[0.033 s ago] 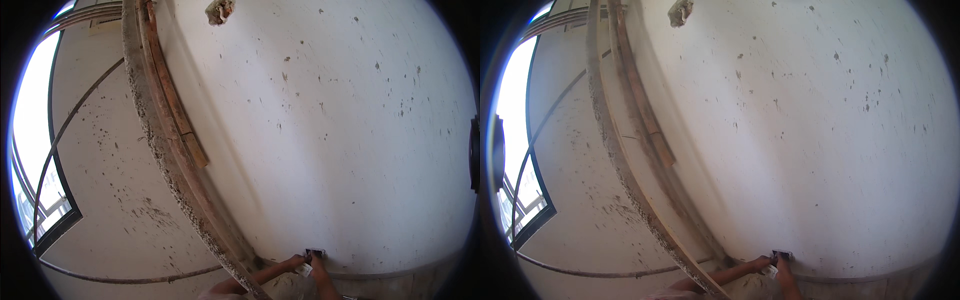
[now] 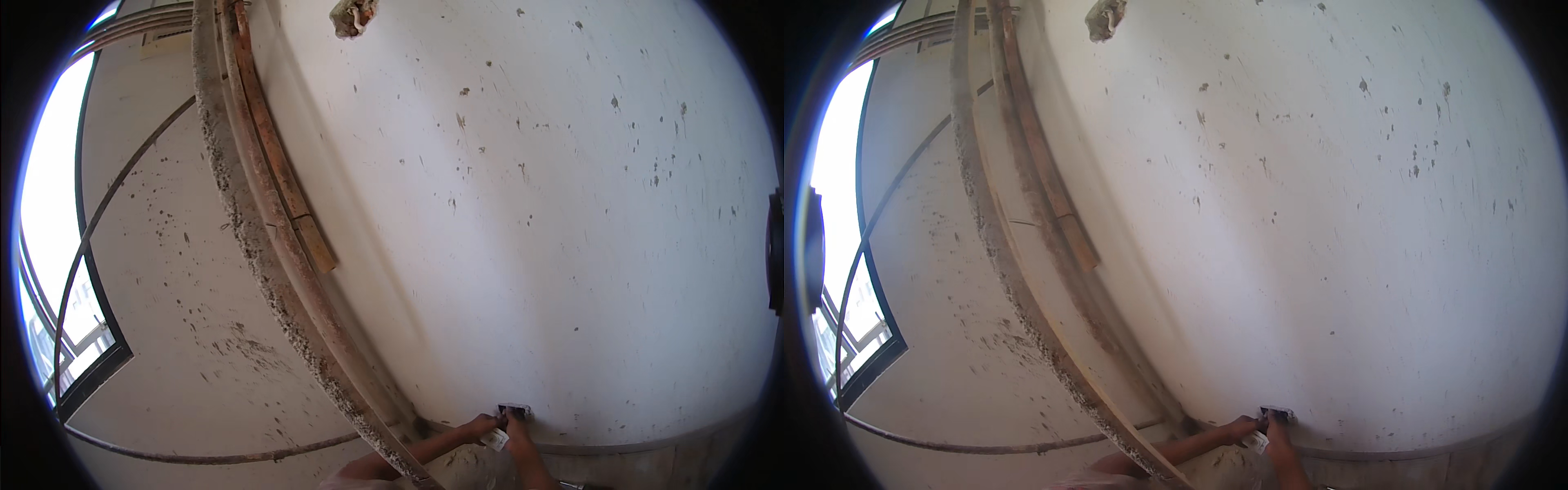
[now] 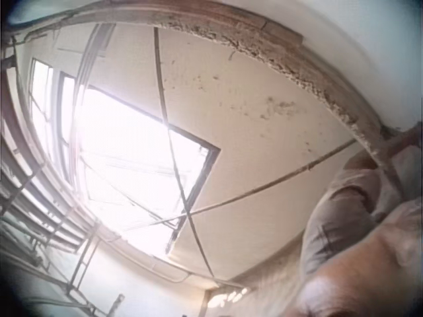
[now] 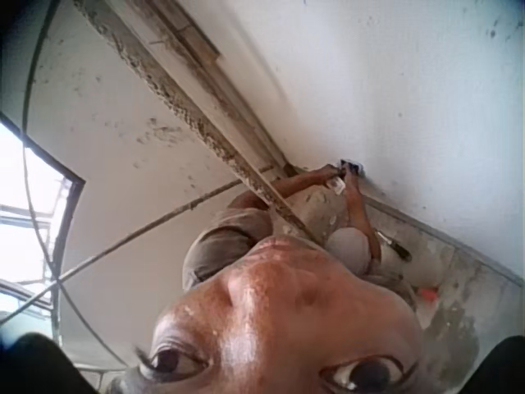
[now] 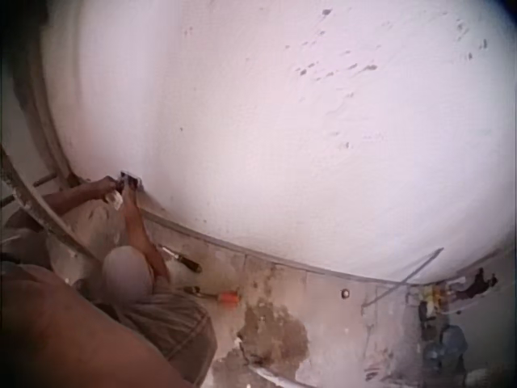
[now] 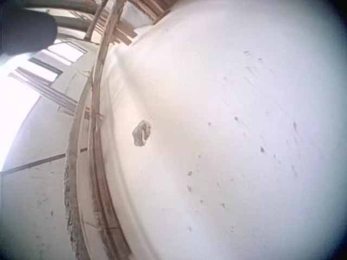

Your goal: The person connects wires to an electrical socket and then screws the socket housing into a wall mounting box using a screwdriver.

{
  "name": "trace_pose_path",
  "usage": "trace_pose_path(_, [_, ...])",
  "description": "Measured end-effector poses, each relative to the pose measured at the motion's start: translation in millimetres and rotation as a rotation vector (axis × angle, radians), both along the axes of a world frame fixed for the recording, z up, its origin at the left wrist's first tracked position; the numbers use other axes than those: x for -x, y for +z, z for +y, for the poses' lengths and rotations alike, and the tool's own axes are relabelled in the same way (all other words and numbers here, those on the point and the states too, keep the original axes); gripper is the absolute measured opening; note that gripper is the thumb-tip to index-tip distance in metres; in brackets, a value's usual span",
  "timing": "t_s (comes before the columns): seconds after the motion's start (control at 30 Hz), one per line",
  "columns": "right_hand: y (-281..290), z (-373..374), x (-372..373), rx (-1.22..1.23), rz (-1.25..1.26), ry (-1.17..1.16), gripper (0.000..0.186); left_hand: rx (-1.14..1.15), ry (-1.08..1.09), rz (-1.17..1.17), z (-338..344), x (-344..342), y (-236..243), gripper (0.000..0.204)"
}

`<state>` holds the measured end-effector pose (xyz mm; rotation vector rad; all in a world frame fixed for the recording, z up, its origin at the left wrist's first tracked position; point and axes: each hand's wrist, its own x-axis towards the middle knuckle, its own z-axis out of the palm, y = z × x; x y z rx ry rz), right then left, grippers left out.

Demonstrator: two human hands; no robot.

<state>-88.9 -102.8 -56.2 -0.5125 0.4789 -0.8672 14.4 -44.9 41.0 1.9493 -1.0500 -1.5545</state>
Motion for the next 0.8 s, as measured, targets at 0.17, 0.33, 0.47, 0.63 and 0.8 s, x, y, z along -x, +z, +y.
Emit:
trace_pose_path(0.17, [12.3,10.8,-13.0,0.029,0.075,-0.132,0.02,0.186,0.019,-0.13,-0.5,-15.2,-25.8,0.07])
trace_pose_path(0.33, [19.7,24.7,5.5,0.172,0.131,-0.101,0.02,0.122,0.046,-0.139,9.2,-9.5,-27.9,0.073])
trace_pose_path(0.47, [-12.2,16.4,-2.2,0.126,0.143,-0.09,0.022,0.086,0.074,-0.057,13.8,-1.1,-32.0,0.074])
trace_pose_path(0.63, [19.8,24.8,4.5,0.004,0.178,0.007,0.026,0.169,-0.012,0.029,20.4,-25.2,-41.3,0.07])
trace_pose_path(0.8, [39.2,-2.3,34.0,0.13,0.012,0.095,0.034,0.203,0.033,-0.002,3.7,0.0,18.0,0.057])
